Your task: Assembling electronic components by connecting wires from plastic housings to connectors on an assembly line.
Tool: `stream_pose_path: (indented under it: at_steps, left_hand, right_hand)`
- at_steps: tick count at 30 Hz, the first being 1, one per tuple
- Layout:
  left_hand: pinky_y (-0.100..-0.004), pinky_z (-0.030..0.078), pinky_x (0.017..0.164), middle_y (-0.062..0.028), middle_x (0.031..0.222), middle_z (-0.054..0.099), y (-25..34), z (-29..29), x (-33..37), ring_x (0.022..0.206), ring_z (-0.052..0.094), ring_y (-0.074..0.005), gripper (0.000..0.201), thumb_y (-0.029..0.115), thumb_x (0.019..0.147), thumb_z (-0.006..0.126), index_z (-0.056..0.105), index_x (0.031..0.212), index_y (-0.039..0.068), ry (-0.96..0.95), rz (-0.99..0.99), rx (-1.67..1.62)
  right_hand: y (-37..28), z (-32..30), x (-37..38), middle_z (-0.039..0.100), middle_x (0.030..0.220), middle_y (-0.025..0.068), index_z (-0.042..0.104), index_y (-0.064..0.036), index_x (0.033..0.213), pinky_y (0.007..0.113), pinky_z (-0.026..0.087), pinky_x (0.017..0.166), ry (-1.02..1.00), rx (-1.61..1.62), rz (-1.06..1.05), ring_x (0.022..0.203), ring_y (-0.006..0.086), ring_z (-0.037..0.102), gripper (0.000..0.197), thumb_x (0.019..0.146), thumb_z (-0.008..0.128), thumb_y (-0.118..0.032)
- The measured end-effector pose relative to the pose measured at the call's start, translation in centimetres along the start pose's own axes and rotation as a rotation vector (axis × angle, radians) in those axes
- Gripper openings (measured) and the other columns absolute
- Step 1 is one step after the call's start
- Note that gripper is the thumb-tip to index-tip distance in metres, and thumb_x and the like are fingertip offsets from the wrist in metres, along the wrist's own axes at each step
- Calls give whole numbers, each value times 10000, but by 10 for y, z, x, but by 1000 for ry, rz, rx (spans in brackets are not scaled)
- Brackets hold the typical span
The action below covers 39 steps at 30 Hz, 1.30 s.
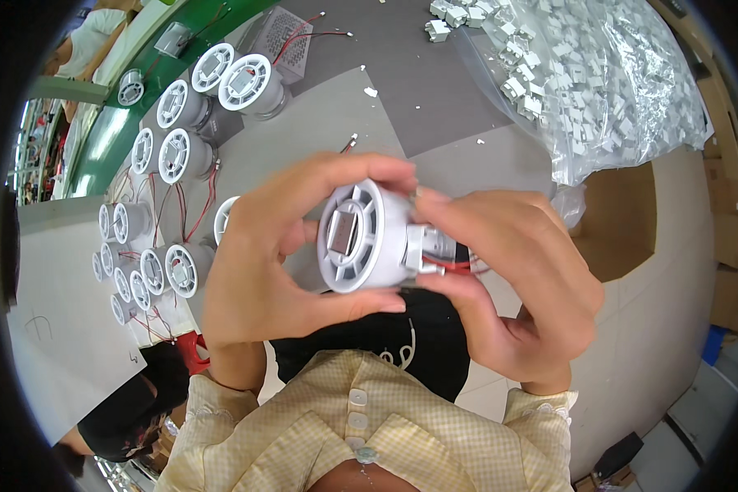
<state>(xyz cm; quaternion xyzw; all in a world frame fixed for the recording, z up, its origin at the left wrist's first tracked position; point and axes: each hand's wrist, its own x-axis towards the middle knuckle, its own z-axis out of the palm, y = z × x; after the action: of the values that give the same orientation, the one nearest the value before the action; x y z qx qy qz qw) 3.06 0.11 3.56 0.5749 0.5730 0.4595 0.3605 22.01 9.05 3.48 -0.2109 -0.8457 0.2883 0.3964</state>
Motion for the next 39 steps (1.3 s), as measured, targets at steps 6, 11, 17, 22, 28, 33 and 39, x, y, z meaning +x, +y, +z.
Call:
stream_pose_path:
  at_steps: [6, 11, 17, 22, 28, 33, 39]
  left_hand:
    - [-310, 573, 890, -127, 1204, 648, 4, 8, -5, 1083, 639, -175, 714, 26, 616, 915, 592, 1249, -40, 114, -69, -114]
    - [-318, 583, 871, -133, 1193, 654, 7, 2, -7, 1077, 648, -194, 697, 6, 597, 916, 611, 1220, -55, 60, -37, -166]
    - [-324, 590, 857, -138, 1142, 676, 12, -3, -13, 1046, 665, -203, 664, -10, 561, 917, 653, 1170, -43, 103, -38, -168]
    - [-318, 591, 839, -142, 1131, 685, 13, -7, -15, 1024, 673, -202, 656, -2, 559, 917, 660, 1160, -48, 88, 43, -90]
    - [-324, 576, 856, -138, 1150, 688, 13, -4, -16, 1027, 678, -204, 638, 10, 572, 912, 669, 1160, -32, 189, 125, -29]
    - [-333, 556, 878, -126, 1145, 692, 12, -8, -17, 1015, 686, -219, 627, 62, 587, 915, 671, 1159, -22, 201, 215, 85]
    - [-316, 548, 846, -87, 1157, 682, 26, -3, -22, 993, 687, -201, 630, 142, 622, 905, 650, 1194, 69, 397, 99, 174]
  right_hand:
    - [-3, 2, -1, 706, 901, 124, 724, 40, 996, 344, 512, 675, 8, 12, -25, 778, 267, 641, 372, 639, 813, -14]
    - [-4, 4, 1, 699, 885, 103, 726, 25, 998, 328, 494, 651, 42, 77, -70, 742, 249, 617, 386, 629, 825, -29]
    - [-1, -2, 3, 696, 876, 118, 723, 26, 995, 313, 490, 623, -18, 122, -172, 732, 249, 618, 410, 606, 831, -41]
    - [-11, -1, 4, 704, 809, 114, 690, -21, 960, 367, 498, 689, -38, -9, -133, 738, 255, 608, 390, 758, 820, -328]
    - [-13, -1, 7, 713, 821, 119, 692, -25, 975, 372, 508, 694, -28, -6, -137, 752, 259, 628, 378, 774, 810, -323]
    - [-9, 6, 13, 731, 866, 124, 758, 0, 968, 302, 533, 642, 2, 108, -221, 760, 249, 662, 311, 660, 800, -3]
    - [-9, 18, 15, 736, 1000, 168, 671, 63, 1142, 397, 542, 860, 40, 37, -95, 1020, 357, 665, 405, 818, 767, -160]
